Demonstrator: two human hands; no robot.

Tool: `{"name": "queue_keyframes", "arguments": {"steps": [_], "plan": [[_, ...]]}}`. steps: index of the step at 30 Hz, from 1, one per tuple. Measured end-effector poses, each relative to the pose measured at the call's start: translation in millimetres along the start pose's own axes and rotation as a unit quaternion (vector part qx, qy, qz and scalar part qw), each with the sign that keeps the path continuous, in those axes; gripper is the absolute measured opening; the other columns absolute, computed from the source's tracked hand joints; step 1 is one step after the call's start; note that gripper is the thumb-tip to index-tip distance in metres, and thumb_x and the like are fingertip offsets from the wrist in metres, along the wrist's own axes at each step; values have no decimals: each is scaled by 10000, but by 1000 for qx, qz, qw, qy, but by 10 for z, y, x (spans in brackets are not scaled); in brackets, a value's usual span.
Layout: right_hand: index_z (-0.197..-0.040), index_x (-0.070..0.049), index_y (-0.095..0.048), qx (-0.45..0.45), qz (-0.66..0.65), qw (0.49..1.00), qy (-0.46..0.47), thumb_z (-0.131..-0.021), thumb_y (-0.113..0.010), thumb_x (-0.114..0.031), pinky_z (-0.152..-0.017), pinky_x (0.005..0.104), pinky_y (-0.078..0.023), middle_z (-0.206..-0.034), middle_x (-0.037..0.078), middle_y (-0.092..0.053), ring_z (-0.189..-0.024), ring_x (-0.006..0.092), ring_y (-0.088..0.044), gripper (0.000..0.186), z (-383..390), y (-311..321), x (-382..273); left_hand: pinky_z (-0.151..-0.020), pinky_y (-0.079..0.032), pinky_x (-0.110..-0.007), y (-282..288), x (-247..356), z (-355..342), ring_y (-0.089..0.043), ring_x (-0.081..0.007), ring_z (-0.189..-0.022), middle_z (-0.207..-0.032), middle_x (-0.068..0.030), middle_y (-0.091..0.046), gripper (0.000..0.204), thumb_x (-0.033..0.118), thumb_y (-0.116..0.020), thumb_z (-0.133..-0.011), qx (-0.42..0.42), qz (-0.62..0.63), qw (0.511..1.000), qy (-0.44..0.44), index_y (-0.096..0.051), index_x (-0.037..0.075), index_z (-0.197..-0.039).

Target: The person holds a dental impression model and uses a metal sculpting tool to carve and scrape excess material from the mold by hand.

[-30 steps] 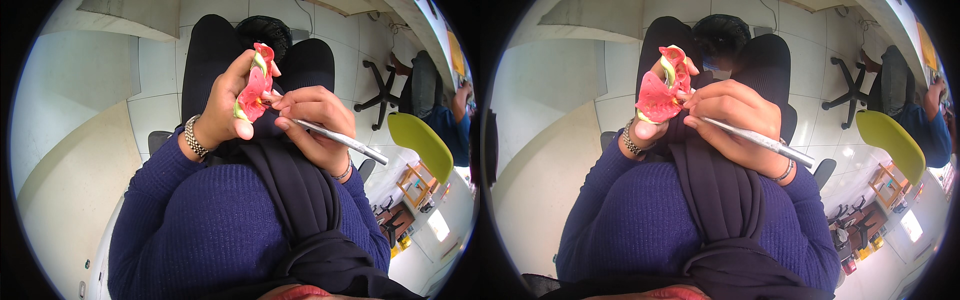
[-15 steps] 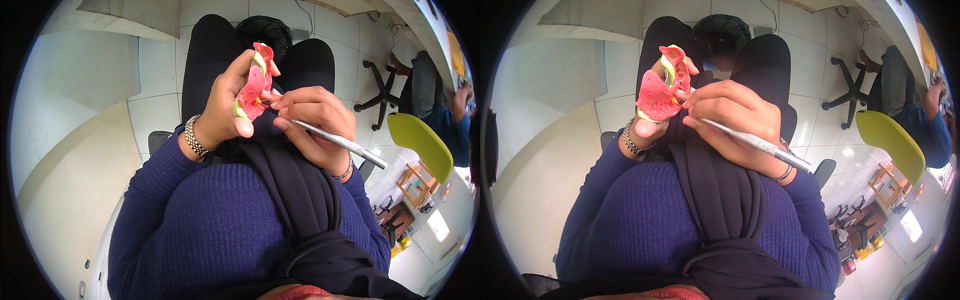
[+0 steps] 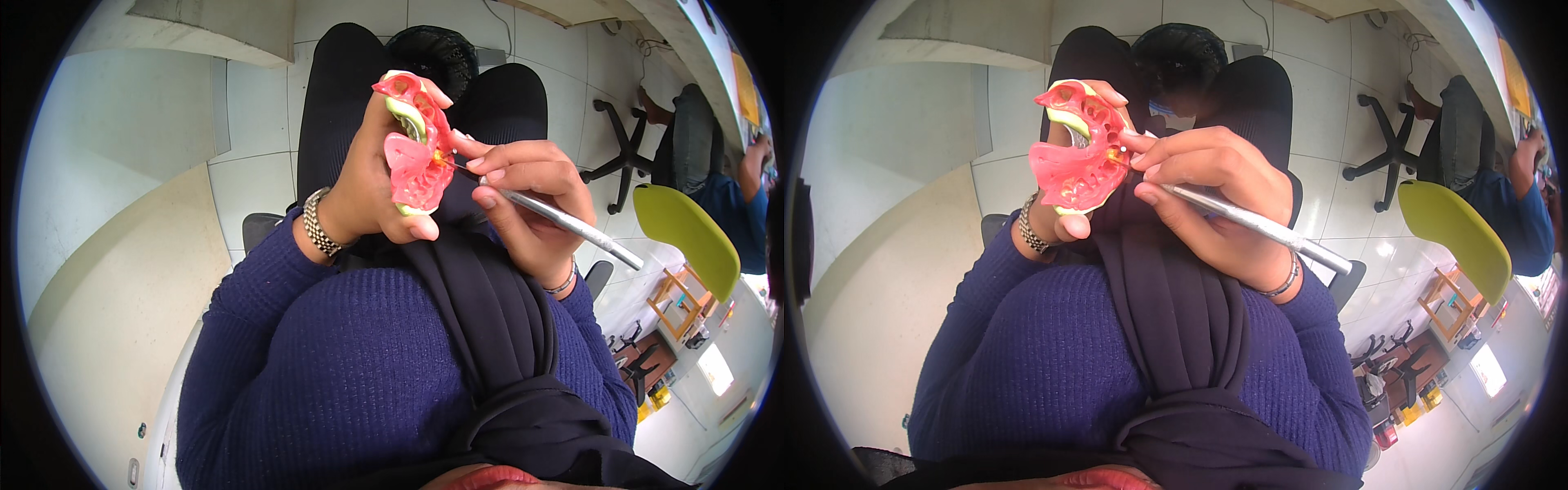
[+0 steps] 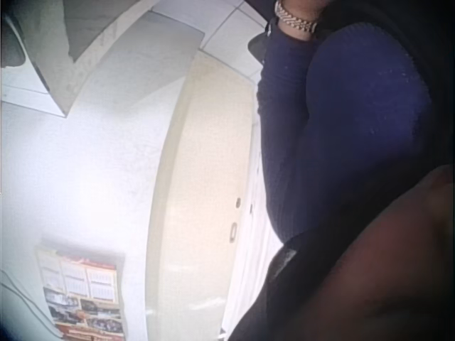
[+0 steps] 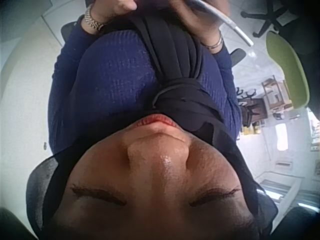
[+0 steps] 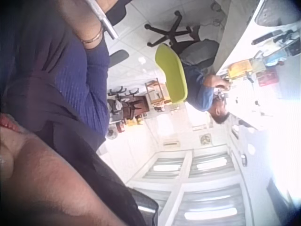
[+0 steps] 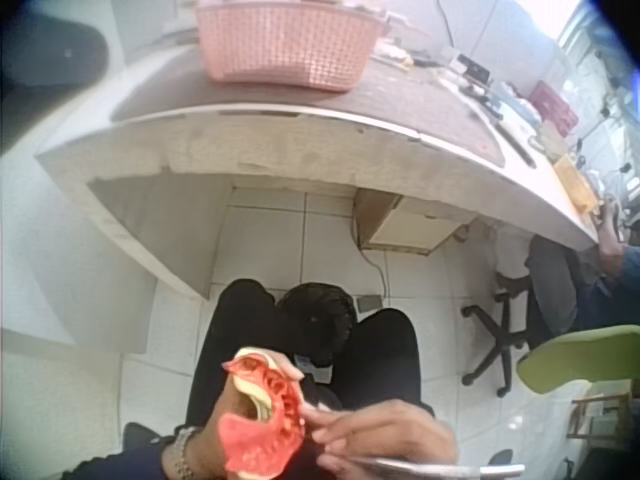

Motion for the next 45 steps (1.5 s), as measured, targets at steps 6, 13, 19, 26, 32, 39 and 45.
{"name": "queue_keyframes", "arguments": {"steps": [6, 13, 19, 26, 32, 39, 45], "plan": [[-835, -19, -603, 1, 9, 1000, -18, -683, -729, 75, -682, 284, -552, -851, 124, -667, -794, 213, -678, 219, 0, 16, 14, -865, -448, -322, -9, 11, 0, -517, -159, -988, -1188, -88, -434, 1127, 557, -857, -457, -10, 0, 1000, -21, -317, 18, -1287], [-832, -21, -630, -41, 61, 997, -1, -662, -739, 72, -684, 280, -543, -845, 108, -681, -811, 215, -678, 223, -47, 13, -42, -854, -466, -325, -6, -6, 8, -539, -149, -961, -1191, -80, -428, 1095, 475, -887, -473, -34, -27, 996, -77, -302, 28, -1284], [-824, -31, -642, -58, 106, 993, 4, -650, -756, 47, -707, 285, -551, -851, 85, -683, -806, 212, -675, 223, -78, -4, -105, -852, -492, -328, -42, 27, -25, -575, -149, -955, -1191, -63, -431, 1093, 422, -912, -468, -71, -23, 989, -130, -297, 36, -1286], [-821, -42, -643, -57, 136, 989, 15, -650, -762, 30, -697, 278, -561, -851, 79, -679, -801, 204, -678, 220, -76, -15, -124, -864, -507, -346, -53, 19, -37, -600, -159, -960, -1192, -49, -433, 1141, 432, -923, -433, -47, 37, 996, -66, -282, 41, -1293], [-813, -45, -640, -61, 140, 988, 17, -651, -761, 25, -659, 271, -551, -853, 75, -677, -793, 204, -678, 215, -80, -19, -136, -854, -516, -336, -34, -2, -41, -613, -159, -954, -1190, -43, -433, 1148, 427, -927, -419, -73, 11, 992, -105, -283, 43, -1289], [-816, -38, -633, -74, 133, 988, 14, -666, -746, 42, -664, 265, -545, -850, 88, -671, -790, 205, -678, 204, -93, -13, -134, -843, -523, -328, -52, 23, -32, -618, -158, -942, -1183, -51, -430, 1175, 430, -931, -403, -59, 29, 995, -80, -272, 43, -1297], [-811, -16, -622, -62, 54, 996, -30, -687, -709, 86, -681, 279, -546, -852, 112, -667, -804, 222, -681, 183, -88, 36, -66, -823, -530, -313, -52, 57, -39, -616, -146, -922, -1173, -57, -427, 1192, 396, -943, -392, -87, -11, 986, -144, -267, 51, -1312]]}}
Point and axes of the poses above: each hand's wrist, its own z-axis away from the middle knuckle, its own y-axis out of the back of the hand, x = y × z, the point moved 6 cm from there along -z, towards the middle knuckle
